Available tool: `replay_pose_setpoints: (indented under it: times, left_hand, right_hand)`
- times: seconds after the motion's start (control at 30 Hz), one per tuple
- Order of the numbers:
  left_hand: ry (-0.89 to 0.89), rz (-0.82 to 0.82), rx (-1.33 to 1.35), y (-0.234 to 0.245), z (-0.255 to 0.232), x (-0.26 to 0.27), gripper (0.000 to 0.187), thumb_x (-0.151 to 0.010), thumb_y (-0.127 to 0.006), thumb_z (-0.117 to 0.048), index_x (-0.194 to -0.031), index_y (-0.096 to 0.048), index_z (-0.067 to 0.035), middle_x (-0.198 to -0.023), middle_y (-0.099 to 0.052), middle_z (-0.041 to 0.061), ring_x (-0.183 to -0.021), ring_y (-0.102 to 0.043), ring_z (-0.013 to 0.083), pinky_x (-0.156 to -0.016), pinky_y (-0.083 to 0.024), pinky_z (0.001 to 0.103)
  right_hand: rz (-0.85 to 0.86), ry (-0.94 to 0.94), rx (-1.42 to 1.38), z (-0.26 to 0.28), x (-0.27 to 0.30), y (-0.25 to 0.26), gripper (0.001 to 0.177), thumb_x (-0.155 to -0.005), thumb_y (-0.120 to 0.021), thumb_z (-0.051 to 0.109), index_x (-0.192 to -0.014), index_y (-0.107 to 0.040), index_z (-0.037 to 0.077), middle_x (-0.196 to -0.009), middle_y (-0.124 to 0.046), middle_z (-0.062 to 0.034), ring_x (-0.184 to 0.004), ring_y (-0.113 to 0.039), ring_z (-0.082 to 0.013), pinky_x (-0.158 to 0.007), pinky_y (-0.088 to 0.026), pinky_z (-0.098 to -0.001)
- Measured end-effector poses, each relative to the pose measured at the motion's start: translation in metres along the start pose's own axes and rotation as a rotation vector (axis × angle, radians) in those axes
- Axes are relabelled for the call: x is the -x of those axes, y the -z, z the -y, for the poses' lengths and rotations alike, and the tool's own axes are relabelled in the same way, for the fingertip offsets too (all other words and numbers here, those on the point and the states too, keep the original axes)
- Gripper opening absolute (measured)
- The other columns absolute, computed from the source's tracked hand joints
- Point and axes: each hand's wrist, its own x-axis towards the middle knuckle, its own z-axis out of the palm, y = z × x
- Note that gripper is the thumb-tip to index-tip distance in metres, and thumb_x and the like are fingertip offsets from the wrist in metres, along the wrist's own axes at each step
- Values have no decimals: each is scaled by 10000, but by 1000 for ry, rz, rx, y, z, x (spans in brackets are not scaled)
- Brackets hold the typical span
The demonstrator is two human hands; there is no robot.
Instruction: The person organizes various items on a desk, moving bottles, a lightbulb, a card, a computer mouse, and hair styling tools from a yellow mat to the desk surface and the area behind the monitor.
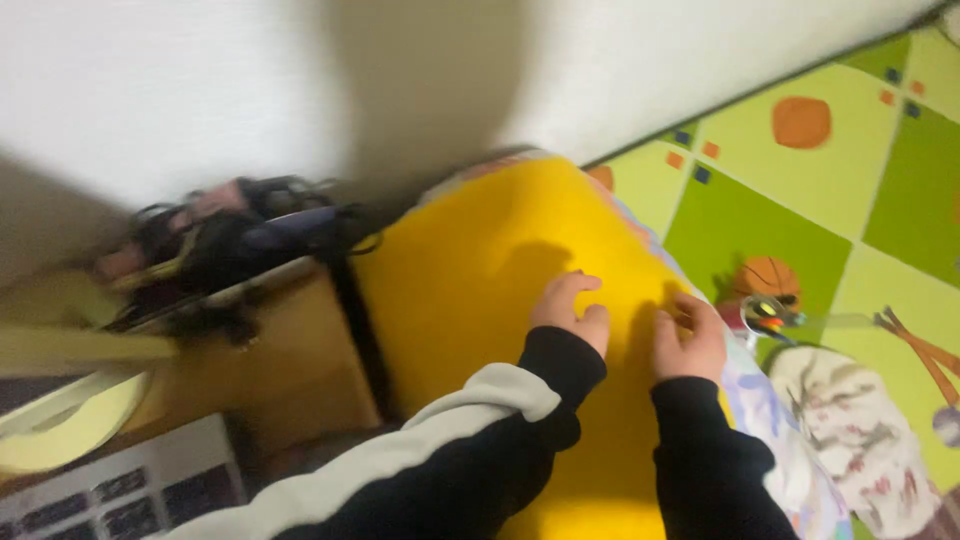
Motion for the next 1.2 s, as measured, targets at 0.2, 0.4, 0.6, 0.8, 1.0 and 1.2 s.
replay_pose_setpoints:
  times: [0.2,0.4,0.6,0.8,1.0,1.2]
  left_hand:
    - [-4,157,107,-143,5,2,293,-865,-627,-125,-1117,-721,-240,-1440,-599,49,-1412,-512,265,-1159,-440,363]
    - [-1,372,93,-260,9,-27,305,-889,-667,-181,-1177,-726,-266,-1386,-634,20,-1321,-589,232,-1096,-481,360]
    - [202,391,176,-339,39,-80,435,-924,-622,-323,-1241,-706,-37,-1333,-662,210,-1315,-591,328,-1177,-402,414]
    - [145,520,-78,-395,109,-133,431,-994,-532,-548,-1217,-713,-227,-1375,-674,49,-1355,-580,230,-1187,-385,370]
    - [218,646,-347,-386,106,-155,713,-974,-345,-686,-1522,-493,-256,-1542,-529,-20,-1479,-415,164,-1239,-299,388]
    - [262,597,-257,-403,135,-182,680,-1021,-344,-638,-1568,-445,-246,-1561,-511,4,-1497,-397,203,-1242,-275,432]
  right_hand:
    - [-155,-316,-71,-169,-7,48,324,-901,-759,204,-1220,-715,169,-1171,-718,-87,-1076,-689,-277,-951,-527,-401]
    - [-143,-472,64,-320,-29,53,358,-946,-700,396,-1236,-735,188,-1158,-731,-90,-1098,-675,-314,-995,-494,-459]
    - [45,-630,106,-417,-65,19,520,-1050,-552,511,-1371,-686,124,-1253,-713,-189,-1251,-598,-433,-1088,-425,-537]
    - [159,-721,196,-485,-102,-26,559,-969,-573,619,-1420,-641,296,-1293,-710,-40,-1259,-616,-291,-1092,-447,-471]
    - [168,-954,-280,-449,-122,-50,590,-1014,-555,403,-1544,-449,165,-1042,-752,-161,-909,-747,-293,-858,-586,-456]
    - [128,-1015,-524,-456,-133,-76,685,-1058,-555,281,-1616,-250,25,-1144,-669,-319,-1064,-684,-418,-935,-539,-528]
